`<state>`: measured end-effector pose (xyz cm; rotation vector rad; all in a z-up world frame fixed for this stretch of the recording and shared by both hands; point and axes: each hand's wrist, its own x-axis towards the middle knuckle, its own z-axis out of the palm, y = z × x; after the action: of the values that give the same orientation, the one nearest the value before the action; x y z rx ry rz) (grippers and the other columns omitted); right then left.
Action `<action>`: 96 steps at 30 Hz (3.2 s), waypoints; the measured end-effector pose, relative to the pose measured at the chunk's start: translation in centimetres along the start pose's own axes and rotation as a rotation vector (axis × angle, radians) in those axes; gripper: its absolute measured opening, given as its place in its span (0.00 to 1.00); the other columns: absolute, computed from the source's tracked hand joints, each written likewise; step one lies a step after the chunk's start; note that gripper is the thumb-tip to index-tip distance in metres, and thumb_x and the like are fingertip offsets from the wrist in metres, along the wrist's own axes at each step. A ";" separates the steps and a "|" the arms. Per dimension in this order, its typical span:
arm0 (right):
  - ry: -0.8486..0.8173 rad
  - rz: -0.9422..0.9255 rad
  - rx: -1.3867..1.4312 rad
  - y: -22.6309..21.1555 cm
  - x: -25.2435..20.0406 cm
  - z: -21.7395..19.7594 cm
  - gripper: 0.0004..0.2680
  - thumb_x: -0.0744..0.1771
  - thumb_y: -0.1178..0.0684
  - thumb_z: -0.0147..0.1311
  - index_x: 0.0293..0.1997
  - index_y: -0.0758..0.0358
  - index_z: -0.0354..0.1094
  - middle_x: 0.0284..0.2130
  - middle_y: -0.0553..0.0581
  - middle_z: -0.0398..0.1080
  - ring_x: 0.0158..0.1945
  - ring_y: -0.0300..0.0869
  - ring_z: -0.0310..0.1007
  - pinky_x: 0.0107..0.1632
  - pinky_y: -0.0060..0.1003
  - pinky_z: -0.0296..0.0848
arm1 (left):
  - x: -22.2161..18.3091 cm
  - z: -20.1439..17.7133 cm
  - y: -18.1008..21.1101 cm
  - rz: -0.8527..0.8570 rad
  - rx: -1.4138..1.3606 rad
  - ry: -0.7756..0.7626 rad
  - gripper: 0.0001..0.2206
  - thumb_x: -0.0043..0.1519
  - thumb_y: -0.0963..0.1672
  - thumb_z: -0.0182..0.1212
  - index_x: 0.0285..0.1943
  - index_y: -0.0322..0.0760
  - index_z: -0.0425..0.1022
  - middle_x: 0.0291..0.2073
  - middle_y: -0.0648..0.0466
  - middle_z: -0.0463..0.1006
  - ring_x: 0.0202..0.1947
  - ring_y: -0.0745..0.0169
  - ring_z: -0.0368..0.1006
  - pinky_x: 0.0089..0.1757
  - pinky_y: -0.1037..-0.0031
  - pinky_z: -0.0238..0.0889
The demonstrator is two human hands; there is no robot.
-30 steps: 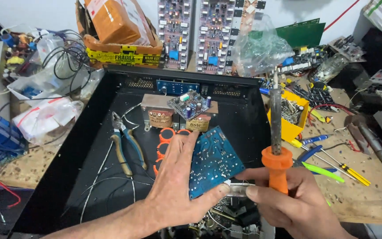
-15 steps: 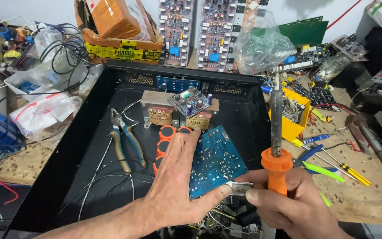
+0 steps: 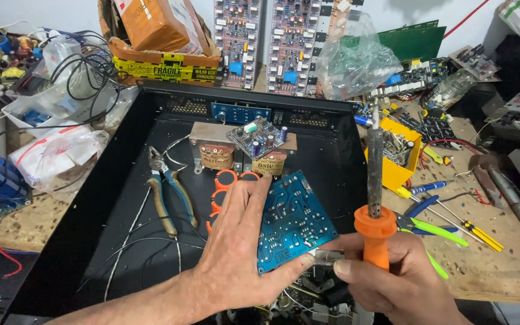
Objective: Soldering components onto a circuit board and using pliers to cut wires while assembling an electronic device.
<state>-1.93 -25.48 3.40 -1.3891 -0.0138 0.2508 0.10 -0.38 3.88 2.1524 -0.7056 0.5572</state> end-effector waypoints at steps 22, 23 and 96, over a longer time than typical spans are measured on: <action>0.488 0.083 -0.326 -2.5 -2.7 -4.5 0.05 0.64 0.70 0.55 0.27 0.85 0.72 0.52 0.65 0.89 0.16 0.46 0.47 0.19 0.41 0.48 | -1.3 1.3 -1.7 0.226 0.278 0.024 0.55 0.53 0.60 0.83 0.77 0.29 0.47 0.53 0.35 0.66 0.48 0.38 0.68 0.40 0.52 0.65; 0.526 0.096 -0.442 -2.6 -2.9 -5.0 0.05 0.63 0.72 0.58 0.39 0.82 0.78 0.40 0.68 0.78 0.21 0.50 0.52 0.23 0.43 0.53 | -1.4 1.5 -2.0 0.229 0.314 0.012 0.58 0.54 0.61 0.82 0.79 0.31 0.42 0.54 0.35 0.66 0.49 0.38 0.69 0.42 0.50 0.65; 0.277 -0.495 -1.776 2.9 -7.5 -14.2 0.21 0.58 0.44 0.65 0.58 0.50 0.74 0.35 0.52 0.77 0.30 0.43 0.77 0.34 0.34 0.76 | -1.0 1.7 -1.9 0.241 0.358 -0.067 0.49 0.55 0.58 0.77 0.74 0.26 0.51 0.56 0.35 0.67 0.48 0.41 0.68 0.44 0.50 0.66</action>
<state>-7.48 -40.12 -1.05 -3.0808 -0.4338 -0.5521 0.86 -0.41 1.23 2.4400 -0.9708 0.7908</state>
